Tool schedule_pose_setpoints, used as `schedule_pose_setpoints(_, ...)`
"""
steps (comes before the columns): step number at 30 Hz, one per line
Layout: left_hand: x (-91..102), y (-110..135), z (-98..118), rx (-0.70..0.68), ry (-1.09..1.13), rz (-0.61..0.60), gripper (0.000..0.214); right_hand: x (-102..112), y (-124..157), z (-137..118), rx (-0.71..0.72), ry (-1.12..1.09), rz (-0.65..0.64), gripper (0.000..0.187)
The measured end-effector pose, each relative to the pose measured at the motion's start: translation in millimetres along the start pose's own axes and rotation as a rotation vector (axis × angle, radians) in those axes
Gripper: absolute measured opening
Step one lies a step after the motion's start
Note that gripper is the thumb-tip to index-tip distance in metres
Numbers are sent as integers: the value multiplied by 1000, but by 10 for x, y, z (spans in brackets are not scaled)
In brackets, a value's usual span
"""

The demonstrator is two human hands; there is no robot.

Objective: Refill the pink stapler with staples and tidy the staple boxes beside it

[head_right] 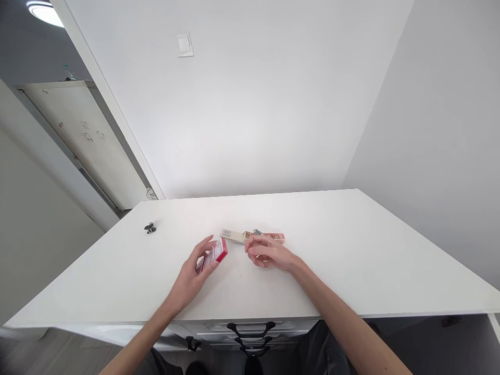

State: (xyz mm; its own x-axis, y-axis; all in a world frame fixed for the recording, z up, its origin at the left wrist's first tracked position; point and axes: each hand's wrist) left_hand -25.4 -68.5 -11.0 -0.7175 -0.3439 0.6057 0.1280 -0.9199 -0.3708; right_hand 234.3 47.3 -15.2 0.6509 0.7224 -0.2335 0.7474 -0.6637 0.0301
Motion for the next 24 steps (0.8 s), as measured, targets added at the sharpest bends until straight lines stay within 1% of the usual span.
schedule_pose_setpoints(2,-26,-18,-7,69,23,87,60,-1,2,-9,14,-8,-8,23)
schedule_pose_setpoints(3,-22,-22,-15,66,3,112,60,-4,2,-16,22,-9,-8,22)
schedule_pose_setpoints(4,-10,-19,-19,35,-32,110,61,-10,2,-21,29,-6,-8,22)
schedule_pose_setpoints(5,4,-9,-19,-14,-73,79,62,-18,2,-25,34,3,-9,23)
schedule_pose_setpoints(7,27,26,3,-126,-152,-31,62,-38,1,-27,40,44,-16,24)
schedule_pose_setpoints(9,29,68,43,-204,-212,-126,62,-54,2,-17,43,109,-21,24)
schedule_pose_setpoints(12,4,105,87,-253,-257,-183,62,-63,2,12,43,204,-8,25)
schedule_pose_setpoints(15,5,99,64,-261,-276,-203,62,-60,-4,34,27,246,-24,27)
schedule_pose_setpoints(17,46,77,-2,-255,-288,-199,60,-61,-7,37,16,265,-54,26)
schedule_pose_setpoints(19,128,43,-116,-246,-312,-166,59,-63,-9,33,9,285,-80,26)
schedule_pose_setpoints(22,321,-29,-358,-196,-379,-60,58,-60,-11,29,-1,300,-98,26)
schedule_pose_setpoints(24,482,-79,-534,-119,-444,25,58,-52,-12,32,0,288,-103,27)
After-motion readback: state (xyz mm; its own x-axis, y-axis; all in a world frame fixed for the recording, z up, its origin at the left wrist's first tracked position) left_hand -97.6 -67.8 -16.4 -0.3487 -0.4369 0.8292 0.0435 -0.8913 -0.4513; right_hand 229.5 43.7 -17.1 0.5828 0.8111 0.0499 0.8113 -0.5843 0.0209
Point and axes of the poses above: each hand's wrist, its own y-axis away from the middle knuckle, its own x-axis out of the back of the hand, z = x × y, and after that the axes turned 7 degrees about z, right-handed
